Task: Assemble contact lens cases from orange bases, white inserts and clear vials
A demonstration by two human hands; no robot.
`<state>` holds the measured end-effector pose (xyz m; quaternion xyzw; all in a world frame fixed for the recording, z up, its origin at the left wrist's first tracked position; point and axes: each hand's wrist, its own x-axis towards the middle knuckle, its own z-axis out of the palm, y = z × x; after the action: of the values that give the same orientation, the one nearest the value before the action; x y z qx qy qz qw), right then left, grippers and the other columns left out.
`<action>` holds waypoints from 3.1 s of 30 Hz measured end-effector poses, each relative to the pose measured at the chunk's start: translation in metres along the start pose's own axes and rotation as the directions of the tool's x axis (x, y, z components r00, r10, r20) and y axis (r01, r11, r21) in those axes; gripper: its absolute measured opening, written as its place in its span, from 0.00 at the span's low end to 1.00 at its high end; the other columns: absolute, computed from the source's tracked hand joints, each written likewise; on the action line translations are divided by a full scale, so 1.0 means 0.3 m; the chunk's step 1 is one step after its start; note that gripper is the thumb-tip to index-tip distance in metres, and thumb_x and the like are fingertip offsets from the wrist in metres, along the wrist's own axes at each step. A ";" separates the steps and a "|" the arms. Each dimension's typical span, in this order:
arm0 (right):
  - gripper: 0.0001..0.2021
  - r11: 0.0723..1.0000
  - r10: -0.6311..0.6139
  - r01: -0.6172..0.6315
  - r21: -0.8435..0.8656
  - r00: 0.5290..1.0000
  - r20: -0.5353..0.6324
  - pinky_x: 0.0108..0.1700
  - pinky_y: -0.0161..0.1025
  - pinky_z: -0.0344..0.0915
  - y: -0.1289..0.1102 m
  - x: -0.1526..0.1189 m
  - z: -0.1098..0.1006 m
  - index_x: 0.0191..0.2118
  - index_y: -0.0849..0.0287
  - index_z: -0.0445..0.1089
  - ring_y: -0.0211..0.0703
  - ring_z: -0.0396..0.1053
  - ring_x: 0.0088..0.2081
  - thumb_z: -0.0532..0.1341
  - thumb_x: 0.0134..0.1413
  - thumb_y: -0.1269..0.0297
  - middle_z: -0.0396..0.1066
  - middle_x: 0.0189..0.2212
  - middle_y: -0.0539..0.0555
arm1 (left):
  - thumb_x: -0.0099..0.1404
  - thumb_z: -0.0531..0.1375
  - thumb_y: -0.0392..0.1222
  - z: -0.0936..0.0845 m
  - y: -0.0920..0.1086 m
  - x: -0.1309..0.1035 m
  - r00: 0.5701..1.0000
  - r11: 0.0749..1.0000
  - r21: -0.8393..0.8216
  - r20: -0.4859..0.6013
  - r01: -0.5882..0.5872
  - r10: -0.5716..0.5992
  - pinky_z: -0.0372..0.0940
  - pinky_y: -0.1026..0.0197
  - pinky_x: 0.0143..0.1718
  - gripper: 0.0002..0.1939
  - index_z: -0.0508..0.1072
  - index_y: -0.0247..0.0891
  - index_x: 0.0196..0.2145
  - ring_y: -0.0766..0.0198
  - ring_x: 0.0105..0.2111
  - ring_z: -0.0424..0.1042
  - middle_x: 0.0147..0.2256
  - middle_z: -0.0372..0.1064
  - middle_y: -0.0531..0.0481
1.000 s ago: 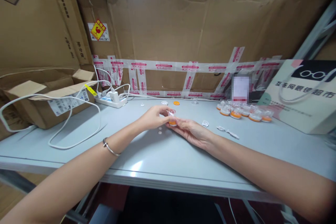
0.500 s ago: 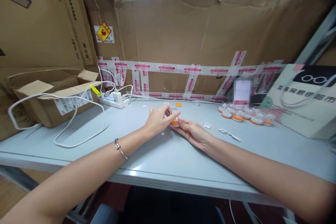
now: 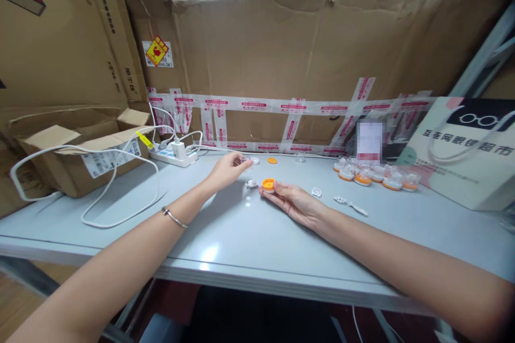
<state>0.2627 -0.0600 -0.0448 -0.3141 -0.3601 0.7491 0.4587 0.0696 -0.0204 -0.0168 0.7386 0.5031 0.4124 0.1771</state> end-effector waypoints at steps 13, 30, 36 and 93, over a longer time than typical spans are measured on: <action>0.08 0.998 0.037 -0.038 -0.045 0.999 -0.025 0.48 0.32 0.69 -0.024 -0.002 -0.002 0.30 0.71 0.72 0.38 0.74 0.35 0.56 0.55 0.78 0.74 0.30 0.59 | 0.56 0.58 0.45 -0.004 -0.071 0.018 0.997 0.961 0.266 -0.013 0.079 -0.079 0.60 0.54 0.43 0.18 0.70 0.34 0.44 0.53 0.41 0.68 0.43 0.68 0.41; 0.08 1.000 0.029 -0.029 0.000 0.996 0.085 0.52 0.30 0.65 -0.025 0.007 -0.006 0.35 0.70 0.71 0.37 0.72 0.43 0.54 0.56 0.78 0.73 0.35 0.58 | 0.51 0.63 0.39 0.067 0.048 -0.040 0.933 0.944 -0.326 0.319 -0.059 0.168 0.63 0.63 0.40 0.15 0.74 0.33 0.38 0.63 0.36 0.70 0.35 0.73 0.49; 0.09 1.000 0.018 -0.018 0.010 0.998 0.055 0.52 0.31 0.65 -0.029 0.004 -0.006 0.35 0.70 0.70 0.40 0.71 0.45 0.53 0.55 0.80 0.73 0.36 0.59 | 0.55 0.61 0.42 0.067 0.036 -0.026 0.963 0.908 -0.417 0.252 0.021 0.093 0.64 0.59 0.44 0.19 0.69 0.31 0.44 0.61 0.41 0.71 0.43 0.72 0.42; 0.12 0.631 0.110 -0.023 -0.775 0.992 0.060 0.38 0.35 0.68 -0.119 -0.002 -0.067 0.29 0.62 0.74 0.37 0.71 0.29 0.70 0.33 0.65 0.75 0.25 0.50 | 0.54 0.63 0.38 0.102 0.089 -0.124 0.873 0.948 0.002 0.391 -0.318 0.292 0.63 0.64 0.34 0.12 0.71 0.34 0.37 0.64 0.33 0.70 0.35 0.71 0.47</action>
<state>0.2954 -0.0440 -0.0261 -0.4549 -0.6568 0.5543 0.2334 0.1039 -0.0605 -0.0331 0.8806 0.3489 0.2648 0.1806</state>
